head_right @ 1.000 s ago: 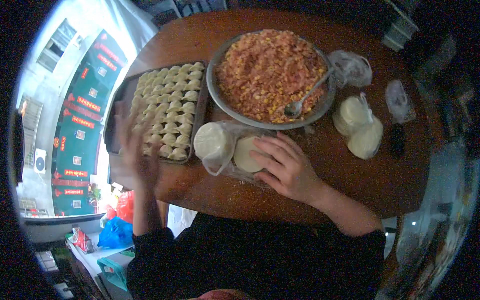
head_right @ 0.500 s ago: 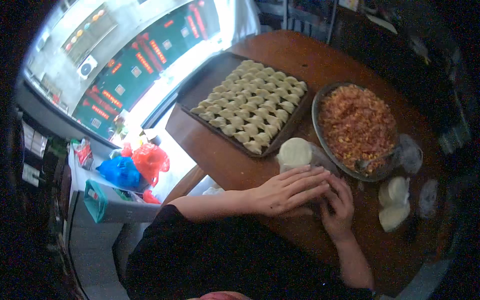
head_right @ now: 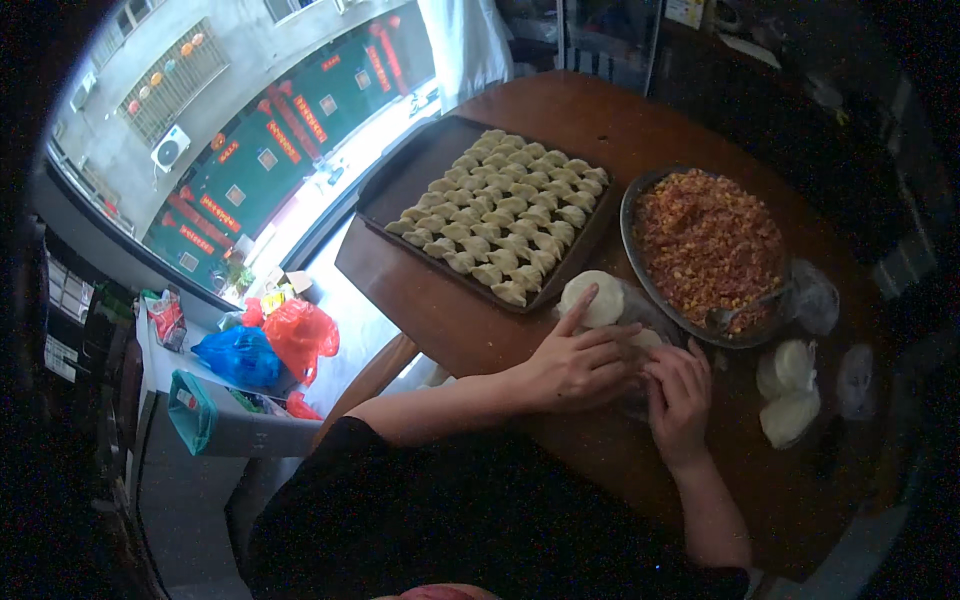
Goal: The person is preparing dumplings by scooping meat filling into dough wrappers and sealing them with pleats.
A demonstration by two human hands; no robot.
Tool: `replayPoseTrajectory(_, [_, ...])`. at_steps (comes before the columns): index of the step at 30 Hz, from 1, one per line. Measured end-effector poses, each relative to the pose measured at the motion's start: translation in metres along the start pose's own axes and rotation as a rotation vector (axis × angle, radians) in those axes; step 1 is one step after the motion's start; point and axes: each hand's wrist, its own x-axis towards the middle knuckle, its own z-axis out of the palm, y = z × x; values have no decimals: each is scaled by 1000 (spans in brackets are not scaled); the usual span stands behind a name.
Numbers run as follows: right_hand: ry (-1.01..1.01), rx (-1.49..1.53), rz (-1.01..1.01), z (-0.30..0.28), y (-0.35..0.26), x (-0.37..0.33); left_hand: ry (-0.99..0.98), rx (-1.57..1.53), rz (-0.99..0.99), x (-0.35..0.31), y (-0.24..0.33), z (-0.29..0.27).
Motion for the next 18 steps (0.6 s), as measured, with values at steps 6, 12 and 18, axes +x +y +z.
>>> replayPoseTrajectory(6, [41,73,55,2,7,-6,-23,1,28,2,-5,3])
replayPoseTrajectory(12, [67,57,25,2,1,-2,-51,-47,-3,-3,-6,-1])
replayPoseTrajectory(18, [78,101,70,-6,9,-7,37,-105,42,1,-9,2])
